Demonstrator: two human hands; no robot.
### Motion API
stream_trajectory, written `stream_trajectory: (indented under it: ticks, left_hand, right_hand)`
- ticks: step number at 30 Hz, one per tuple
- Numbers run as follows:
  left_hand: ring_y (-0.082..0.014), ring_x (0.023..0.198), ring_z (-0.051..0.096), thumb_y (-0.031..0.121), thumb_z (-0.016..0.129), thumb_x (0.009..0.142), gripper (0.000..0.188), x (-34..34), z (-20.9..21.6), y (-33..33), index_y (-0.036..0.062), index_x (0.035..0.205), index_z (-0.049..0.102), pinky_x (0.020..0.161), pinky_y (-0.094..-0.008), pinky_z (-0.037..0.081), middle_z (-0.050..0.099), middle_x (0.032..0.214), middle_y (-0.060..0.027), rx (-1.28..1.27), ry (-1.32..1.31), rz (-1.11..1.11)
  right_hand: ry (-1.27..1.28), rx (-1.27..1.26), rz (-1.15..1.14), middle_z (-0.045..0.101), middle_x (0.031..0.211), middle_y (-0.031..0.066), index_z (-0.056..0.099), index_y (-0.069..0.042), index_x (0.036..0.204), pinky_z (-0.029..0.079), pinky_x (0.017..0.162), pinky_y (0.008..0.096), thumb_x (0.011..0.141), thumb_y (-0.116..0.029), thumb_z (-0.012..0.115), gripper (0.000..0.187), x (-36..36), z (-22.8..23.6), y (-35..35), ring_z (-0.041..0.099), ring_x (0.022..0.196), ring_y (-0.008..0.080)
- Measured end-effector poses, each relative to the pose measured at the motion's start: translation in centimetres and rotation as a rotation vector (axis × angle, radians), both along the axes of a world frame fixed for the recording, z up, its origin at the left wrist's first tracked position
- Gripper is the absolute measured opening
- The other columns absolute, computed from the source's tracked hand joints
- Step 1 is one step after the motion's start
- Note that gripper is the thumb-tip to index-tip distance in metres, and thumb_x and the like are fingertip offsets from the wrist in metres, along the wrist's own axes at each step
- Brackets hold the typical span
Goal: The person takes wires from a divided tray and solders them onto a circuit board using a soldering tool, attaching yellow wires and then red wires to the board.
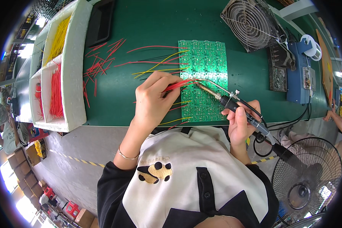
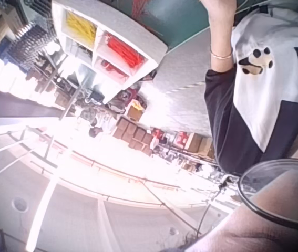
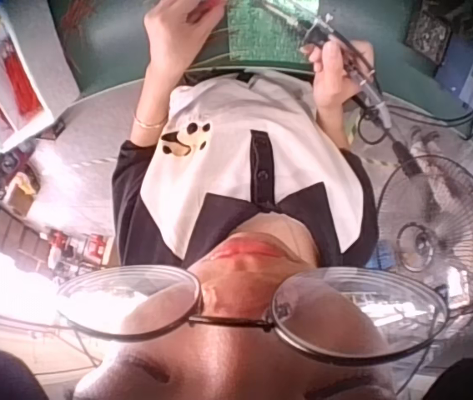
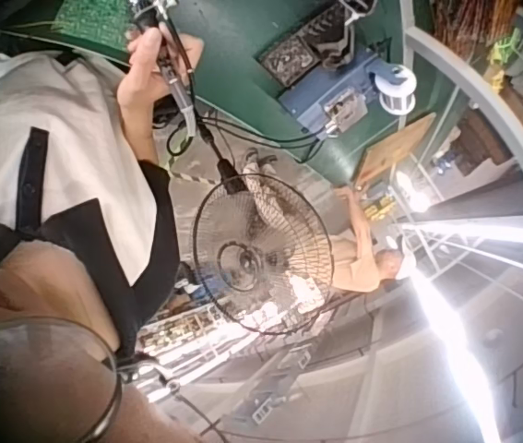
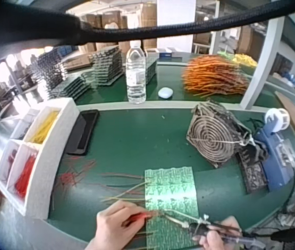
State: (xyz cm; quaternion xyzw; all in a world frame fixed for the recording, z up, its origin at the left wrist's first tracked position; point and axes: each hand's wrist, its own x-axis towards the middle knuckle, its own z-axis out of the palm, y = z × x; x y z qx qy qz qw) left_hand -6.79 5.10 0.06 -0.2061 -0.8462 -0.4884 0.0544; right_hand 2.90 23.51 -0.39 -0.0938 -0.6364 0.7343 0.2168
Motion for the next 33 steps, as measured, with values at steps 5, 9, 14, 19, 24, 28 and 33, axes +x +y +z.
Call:
stream_trajectory:
  ticks: [5, 9, 14, 19, 24, 28, 33]
  left_hand:
    - [-0.0138, 0.056, 0.055, -0.004, 0.066, 0.065, 0.016, 0.0, -0.1, 0.0, 0.0017, 0.079, 0.065, 0.047, -0.0231, 0.045, 0.059, 0.075, -0.0062, -0.006, 0.014, 0.004]
    - [-0.0105, 0.055, 0.052, -0.004, 0.067, 0.066, 0.014, 0.0, -0.4, 0.0, 0.0016, 0.078, 0.065, 0.045, -0.0212, 0.040, 0.059, 0.074, -0.0050, 0.017, 0.037, 0.017]
    - [-0.0077, 0.054, 0.049, -0.003, 0.067, 0.067, 0.011, 0.1, -0.2, 0.0, 0.0007, 0.078, 0.065, 0.044, -0.0195, 0.035, 0.059, 0.073, -0.0039, 0.024, -0.001, 0.020]
    - [-0.0111, 0.049, 0.048, -0.003, 0.066, 0.069, 0.011, -0.1, -0.6, -0.1, 0.0013, 0.079, 0.065, 0.043, -0.0226, 0.038, 0.058, 0.073, -0.0056, 0.078, 0.098, 0.056]
    - [-0.0143, 0.051, 0.049, -0.005, 0.063, 0.071, 0.013, -0.5, 0.7, -1.5, 0.0013, 0.083, 0.065, 0.045, -0.0237, 0.038, 0.057, 0.071, -0.0074, -0.027, 0.283, 0.087]
    - [-0.0186, 0.051, 0.051, -0.007, 0.063, 0.070, 0.023, 1.4, 2.5, -2.1, 0.0012, 0.091, 0.063, 0.045, -0.0276, 0.041, 0.059, 0.073, -0.0088, -0.094, 0.179, 0.078]
    - [-0.0169, 0.056, 0.057, -0.005, 0.066, 0.063, 0.024, 4.3, 1.2, -1.1, 0.0002, 0.084, 0.056, 0.048, -0.0284, 0.046, 0.060, 0.076, -0.0062, -0.138, 0.249, -0.216]
  right_hand:
    - [0.016, -0.028, -0.030, 0.049, 0.061, 0.0074, 0.046, 0.000, 0.085, 0.050, 0.053, 0.0288, 0.083, -0.013, 0.052, 0.015, -0.1, 0.1, 0.0, 0.045, 0.049, 0.0096]
    - [0.007, -0.022, -0.049, 0.047, 0.058, 0.0072, 0.045, 0.000, 0.084, 0.049, 0.052, 0.0282, 0.083, -0.014, 0.052, 0.015, -0.3, 0.2, -0.1, 0.041, 0.046, 0.0088]
    - [0.020, -0.028, -0.069, 0.045, 0.057, 0.0066, 0.045, 0.000, 0.084, 0.048, 0.051, 0.0281, 0.083, -0.012, 0.050, 0.013, -0.4, 0.2, -0.1, 0.040, 0.046, 0.0085]
    - [0.042, -0.030, -0.088, 0.044, 0.056, 0.0058, 0.045, 0.001, 0.084, 0.048, 0.051, 0.0277, 0.083, -0.012, 0.048, 0.013, -0.5, 0.3, -0.2, 0.040, 0.045, 0.0085]
    - [0.106, -0.038, -0.138, 0.043, 0.056, 0.0047, 0.046, 0.000, 0.084, 0.048, 0.051, 0.0276, 0.084, -0.014, 0.047, 0.014, -0.4, 0.3, 0.1, 0.039, 0.046, 0.0088]
    - [0.110, 0.001, -0.193, 0.042, 0.058, 0.0037, 0.044, -0.002, 0.087, 0.046, 0.052, 0.0270, 0.086, -0.020, 0.048, 0.018, 0.3, 0.4, 0.1, 0.038, 0.048, 0.0079]
    - [0.152, 0.004, -0.107, 0.043, 0.065, 0.0031, 0.043, -0.005, 0.094, 0.043, 0.055, 0.0265, 0.089, -0.026, 0.047, 0.022, 0.0, 0.2, -2.2, 0.038, 0.052, 0.0086]
